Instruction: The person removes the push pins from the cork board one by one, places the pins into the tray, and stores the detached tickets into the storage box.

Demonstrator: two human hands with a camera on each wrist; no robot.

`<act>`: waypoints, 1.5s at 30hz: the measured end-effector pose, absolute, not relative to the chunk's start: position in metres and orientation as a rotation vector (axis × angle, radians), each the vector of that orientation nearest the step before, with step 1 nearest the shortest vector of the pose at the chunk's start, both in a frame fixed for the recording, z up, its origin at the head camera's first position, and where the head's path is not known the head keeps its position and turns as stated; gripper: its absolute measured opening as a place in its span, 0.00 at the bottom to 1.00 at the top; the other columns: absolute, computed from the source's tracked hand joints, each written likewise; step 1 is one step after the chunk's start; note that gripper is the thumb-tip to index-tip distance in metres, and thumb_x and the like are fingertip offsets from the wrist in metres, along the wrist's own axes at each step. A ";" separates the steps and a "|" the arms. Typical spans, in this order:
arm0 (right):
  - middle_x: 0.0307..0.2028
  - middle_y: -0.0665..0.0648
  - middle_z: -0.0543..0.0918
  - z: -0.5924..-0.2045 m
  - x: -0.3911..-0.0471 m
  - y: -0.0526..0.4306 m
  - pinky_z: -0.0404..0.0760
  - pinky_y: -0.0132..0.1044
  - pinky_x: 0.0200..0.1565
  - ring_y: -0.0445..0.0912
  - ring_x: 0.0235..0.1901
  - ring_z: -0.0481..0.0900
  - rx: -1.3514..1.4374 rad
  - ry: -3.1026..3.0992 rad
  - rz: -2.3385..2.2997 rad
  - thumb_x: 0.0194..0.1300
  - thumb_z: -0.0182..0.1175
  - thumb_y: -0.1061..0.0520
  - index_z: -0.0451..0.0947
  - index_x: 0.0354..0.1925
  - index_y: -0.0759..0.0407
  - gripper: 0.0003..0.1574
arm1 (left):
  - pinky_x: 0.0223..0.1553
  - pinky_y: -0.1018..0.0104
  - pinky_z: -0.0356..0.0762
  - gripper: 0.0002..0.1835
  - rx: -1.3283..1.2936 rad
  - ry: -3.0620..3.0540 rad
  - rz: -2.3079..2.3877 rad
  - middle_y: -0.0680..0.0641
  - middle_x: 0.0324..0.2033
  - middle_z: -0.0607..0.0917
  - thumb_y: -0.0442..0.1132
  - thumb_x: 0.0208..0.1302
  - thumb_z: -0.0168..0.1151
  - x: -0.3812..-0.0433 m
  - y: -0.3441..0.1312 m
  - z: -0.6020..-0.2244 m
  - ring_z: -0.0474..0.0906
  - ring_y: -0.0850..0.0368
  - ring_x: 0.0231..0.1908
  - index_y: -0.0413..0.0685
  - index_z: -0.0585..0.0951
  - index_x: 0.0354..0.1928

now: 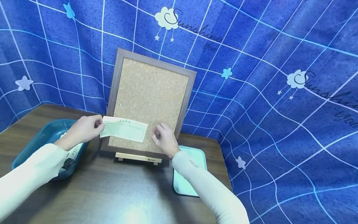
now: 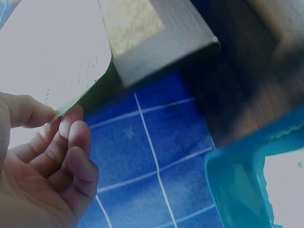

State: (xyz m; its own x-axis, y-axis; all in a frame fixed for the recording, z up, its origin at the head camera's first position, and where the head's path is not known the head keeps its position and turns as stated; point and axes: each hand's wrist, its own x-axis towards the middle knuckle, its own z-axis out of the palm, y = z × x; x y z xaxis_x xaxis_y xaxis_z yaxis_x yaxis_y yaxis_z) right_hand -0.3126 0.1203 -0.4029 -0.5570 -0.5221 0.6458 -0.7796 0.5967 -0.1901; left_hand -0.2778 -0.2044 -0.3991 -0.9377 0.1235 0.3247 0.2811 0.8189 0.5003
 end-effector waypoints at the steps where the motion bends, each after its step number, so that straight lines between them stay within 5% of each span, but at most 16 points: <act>1: 0.28 0.48 0.72 -0.402 -0.313 0.122 0.72 0.24 0.31 0.38 0.28 0.72 1.017 -2.292 0.624 0.52 0.62 0.68 0.76 0.30 0.57 0.08 | 0.15 0.62 0.62 0.08 -0.299 -2.727 -0.824 0.39 0.31 0.83 0.39 0.64 0.52 -0.278 -0.208 -0.399 0.71 0.55 0.18 0.42 0.74 0.31; 28: 0.28 0.49 0.73 -0.401 -0.309 0.146 0.72 0.29 0.32 0.40 0.28 0.72 0.979 -2.303 0.628 0.51 0.61 0.68 0.76 0.30 0.59 0.07 | 0.21 0.59 0.59 0.09 -0.224 -2.738 -0.804 0.47 0.21 0.71 0.40 0.67 0.46 -0.268 -0.266 -0.391 0.66 0.52 0.21 0.42 0.72 0.33; 35: 0.28 0.49 0.72 -0.402 -0.307 0.154 0.72 0.29 0.31 0.40 0.28 0.71 0.965 -2.315 0.631 0.51 0.60 0.67 0.75 0.30 0.57 0.08 | 0.21 0.59 0.63 0.12 -0.191 -2.846 -0.826 0.42 0.27 0.72 0.38 0.72 0.43 -0.266 -0.284 -0.388 0.67 0.50 0.24 0.35 0.71 0.42; 45: 0.26 0.50 0.70 -0.411 -0.303 0.170 0.70 0.30 0.28 0.41 0.26 0.69 0.961 -2.288 0.604 0.50 0.59 0.67 0.71 0.27 0.57 0.08 | 0.22 0.59 0.62 0.13 -0.156 -2.888 -0.812 0.43 0.25 0.71 0.40 0.69 0.42 -0.264 -0.309 -0.391 0.67 0.49 0.25 0.35 0.70 0.42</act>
State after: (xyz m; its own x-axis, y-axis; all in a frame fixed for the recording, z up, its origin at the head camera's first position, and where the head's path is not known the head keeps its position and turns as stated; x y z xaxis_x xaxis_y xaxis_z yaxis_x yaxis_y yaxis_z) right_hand -0.3029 0.1698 -0.4113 -0.5731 -0.4868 0.6592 -0.7486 0.6383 -0.1794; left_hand -0.2642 -0.3092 -0.3906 -0.9851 0.0624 0.1602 0.1367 0.8493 0.5100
